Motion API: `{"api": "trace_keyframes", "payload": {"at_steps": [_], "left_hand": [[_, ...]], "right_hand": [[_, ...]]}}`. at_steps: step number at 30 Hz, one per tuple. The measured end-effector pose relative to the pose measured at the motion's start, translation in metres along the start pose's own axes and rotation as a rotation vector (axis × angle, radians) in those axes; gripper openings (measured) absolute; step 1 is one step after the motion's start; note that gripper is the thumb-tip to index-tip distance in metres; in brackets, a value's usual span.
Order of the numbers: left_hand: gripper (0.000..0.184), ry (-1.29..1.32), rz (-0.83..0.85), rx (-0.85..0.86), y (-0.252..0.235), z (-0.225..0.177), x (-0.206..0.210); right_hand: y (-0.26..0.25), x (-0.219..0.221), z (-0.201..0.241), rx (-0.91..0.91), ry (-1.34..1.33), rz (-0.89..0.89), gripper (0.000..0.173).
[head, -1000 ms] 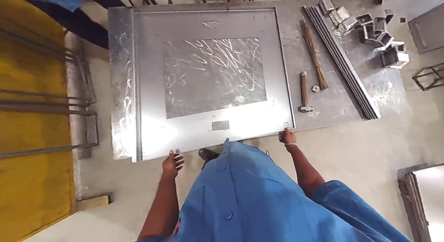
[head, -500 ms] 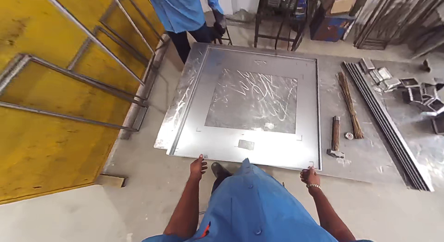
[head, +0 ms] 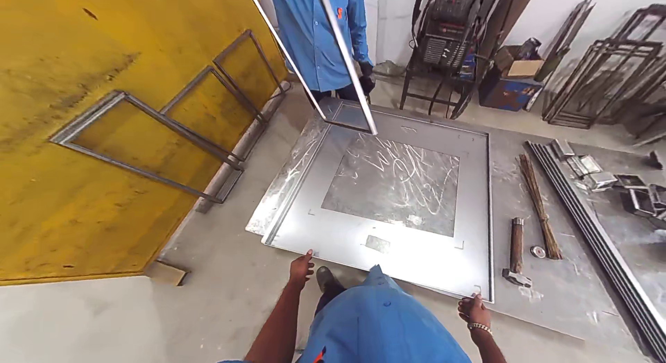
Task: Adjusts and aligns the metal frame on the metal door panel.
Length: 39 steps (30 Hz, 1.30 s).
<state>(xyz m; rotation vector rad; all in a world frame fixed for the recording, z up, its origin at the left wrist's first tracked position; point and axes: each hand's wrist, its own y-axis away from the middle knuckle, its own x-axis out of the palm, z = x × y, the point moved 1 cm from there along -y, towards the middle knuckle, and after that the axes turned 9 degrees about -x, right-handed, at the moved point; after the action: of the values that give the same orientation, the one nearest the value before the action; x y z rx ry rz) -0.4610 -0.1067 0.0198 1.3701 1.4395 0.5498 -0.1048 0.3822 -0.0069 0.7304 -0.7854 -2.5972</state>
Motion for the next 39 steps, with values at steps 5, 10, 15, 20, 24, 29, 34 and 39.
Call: {"api": "trace_keyframes", "payload": {"at_steps": [5,10,15,20,24,29,34,39], "left_hand": [[0.064,-0.006,0.002,-0.024,0.001,-0.001,-0.003],[0.065,-0.002,0.024,-0.003,0.008,-0.002,-0.004],[0.065,0.004,0.033,-0.011,0.007,-0.003,-0.004],[0.066,-0.009,0.044,-0.009,0.008,-0.003,-0.003],[0.065,-0.017,0.053,0.001,0.008,-0.002,-0.001],[0.071,0.164,0.073,0.020,0.007,0.005,0.000],[0.075,0.352,-0.095,0.026,0.012,0.026,-0.013],[0.055,0.232,-0.302,0.165,0.031,0.017,-0.009]], "right_hand": [[0.002,0.000,0.001,0.015,-0.003,-0.023,0.073],[0.003,0.000,0.003,0.001,0.016,-0.005,0.074],[0.002,0.001,0.006,0.019,0.029,-0.021,0.074],[0.004,0.001,0.009,0.034,0.017,-0.029,0.072],[0.006,0.001,0.011,0.039,0.022,-0.032,0.072],[0.005,-0.006,0.013,0.079,0.025,0.034,0.072],[0.007,-0.034,0.047,-0.029,0.700,0.167,0.072],[-0.007,-0.026,0.083,-0.306,0.678,0.018,0.056]]}}
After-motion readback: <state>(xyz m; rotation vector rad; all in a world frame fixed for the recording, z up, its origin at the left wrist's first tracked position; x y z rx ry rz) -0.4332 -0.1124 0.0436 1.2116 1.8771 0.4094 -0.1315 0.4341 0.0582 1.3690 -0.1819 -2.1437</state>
